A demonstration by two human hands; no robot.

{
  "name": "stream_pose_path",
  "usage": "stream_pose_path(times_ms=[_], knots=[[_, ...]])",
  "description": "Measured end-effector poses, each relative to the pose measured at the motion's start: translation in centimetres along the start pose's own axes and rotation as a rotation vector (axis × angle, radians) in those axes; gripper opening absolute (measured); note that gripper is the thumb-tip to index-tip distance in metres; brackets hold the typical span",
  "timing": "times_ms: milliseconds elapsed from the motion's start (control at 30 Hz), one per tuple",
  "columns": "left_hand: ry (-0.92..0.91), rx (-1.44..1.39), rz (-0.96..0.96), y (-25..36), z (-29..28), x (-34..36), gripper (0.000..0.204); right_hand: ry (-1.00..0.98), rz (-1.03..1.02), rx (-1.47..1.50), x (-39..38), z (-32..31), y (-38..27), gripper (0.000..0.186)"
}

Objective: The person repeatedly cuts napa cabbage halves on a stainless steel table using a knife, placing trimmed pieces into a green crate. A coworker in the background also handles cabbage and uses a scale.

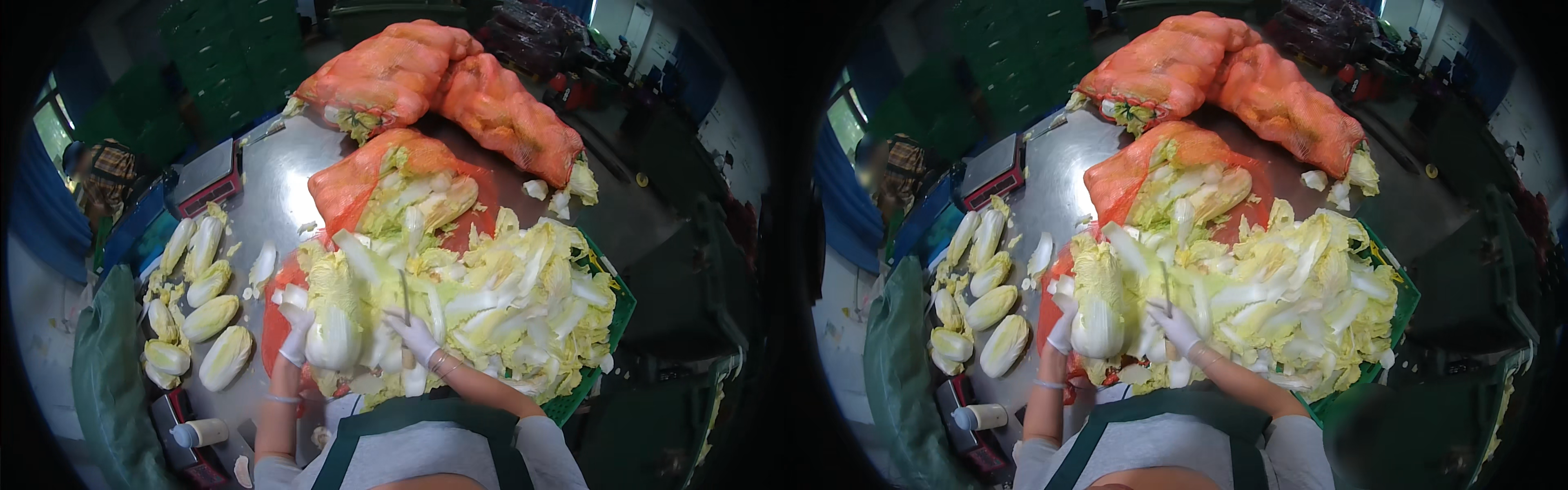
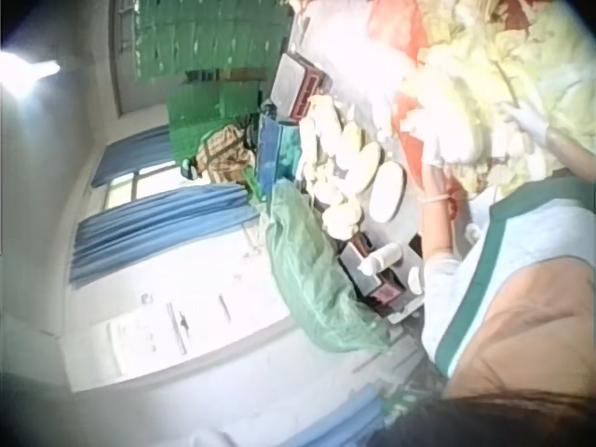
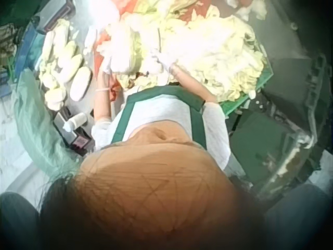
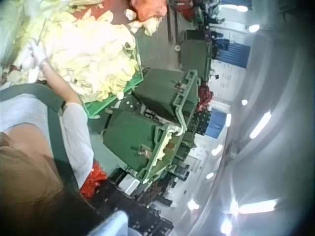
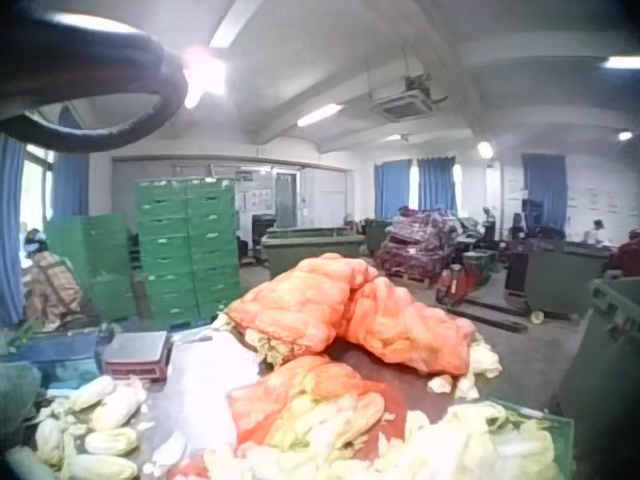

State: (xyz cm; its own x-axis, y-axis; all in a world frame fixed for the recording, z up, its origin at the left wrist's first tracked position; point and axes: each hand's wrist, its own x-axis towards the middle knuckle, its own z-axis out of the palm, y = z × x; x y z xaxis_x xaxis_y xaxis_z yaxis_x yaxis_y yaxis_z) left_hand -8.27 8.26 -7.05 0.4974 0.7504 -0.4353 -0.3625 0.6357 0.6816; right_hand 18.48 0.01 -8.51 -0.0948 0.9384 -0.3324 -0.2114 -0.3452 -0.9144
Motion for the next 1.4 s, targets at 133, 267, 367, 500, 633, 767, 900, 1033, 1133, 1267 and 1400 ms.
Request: stream_pose_path(times_ms=[133,267,367,500,633,767,900,1033,1133,1267,1400], knots=[[-0.03,-0.065,0.121,-3.3,5.9,-3.2,0.064,0.115,-0.381,-0.423,-1.0,3.9,-4.0,0.063],[-0.009,-0.125,0.165,-5.1,9.5,-4.5,0.061,0.213,-0.358,-0.578,-1.6,2.9,-5.1,0.056],[-0.045,-0.329,0.043,-5.7,9.6,-4.3,0.057,0.32,-0.414,-0.604,-2.3,2.3,-6.1,0.039],[-0.245,-0.613,0.11,-8.5,7.4,-2.1,0.053,0.389,-0.434,-0.519,-2.8,1.8,-7.4,0.028],[-0.048,-0.531,0.186,-7.5,10.9,-2.5,0.058,0.452,-0.477,-0.511,-4.3,1.4,-9.5,0.026],[0.024,-0.616,0.206,-7.2,10.1,-0.8,0.06,0.587,-0.784,-0.332,-5.9,1.2,-11.0,0.026],[0.283,-0.629,0.361,-6.2,10.1,-0.2,0.057,0.631,-0.529,-0.04,-10.8,-0.3,-11.2,0.031],[0.348,-0.438,0.616,-5.6,8.2,0.2,0.062,0.804,-0.672,-0.552,-11.9,-4.5,-13.2,0.036],[0.203,-0.54,0.477,-5.5,8.7,-1.7,0.063,0.803,-0.523,-1.068,-9.6,-7.9,-13.4,0.047],[0.218,-0.229,0.644,-5.6,14.3,-3.4,0.064,0.257,-0.8,-0.958,-8.1,-0.9,-11.2,0.056],[0.235,-0.061,0.593,-5.0,16.1,-5.3,0.066,0.318,-0.772,-0.885,-7.0,1.7,-9.8,0.047]])
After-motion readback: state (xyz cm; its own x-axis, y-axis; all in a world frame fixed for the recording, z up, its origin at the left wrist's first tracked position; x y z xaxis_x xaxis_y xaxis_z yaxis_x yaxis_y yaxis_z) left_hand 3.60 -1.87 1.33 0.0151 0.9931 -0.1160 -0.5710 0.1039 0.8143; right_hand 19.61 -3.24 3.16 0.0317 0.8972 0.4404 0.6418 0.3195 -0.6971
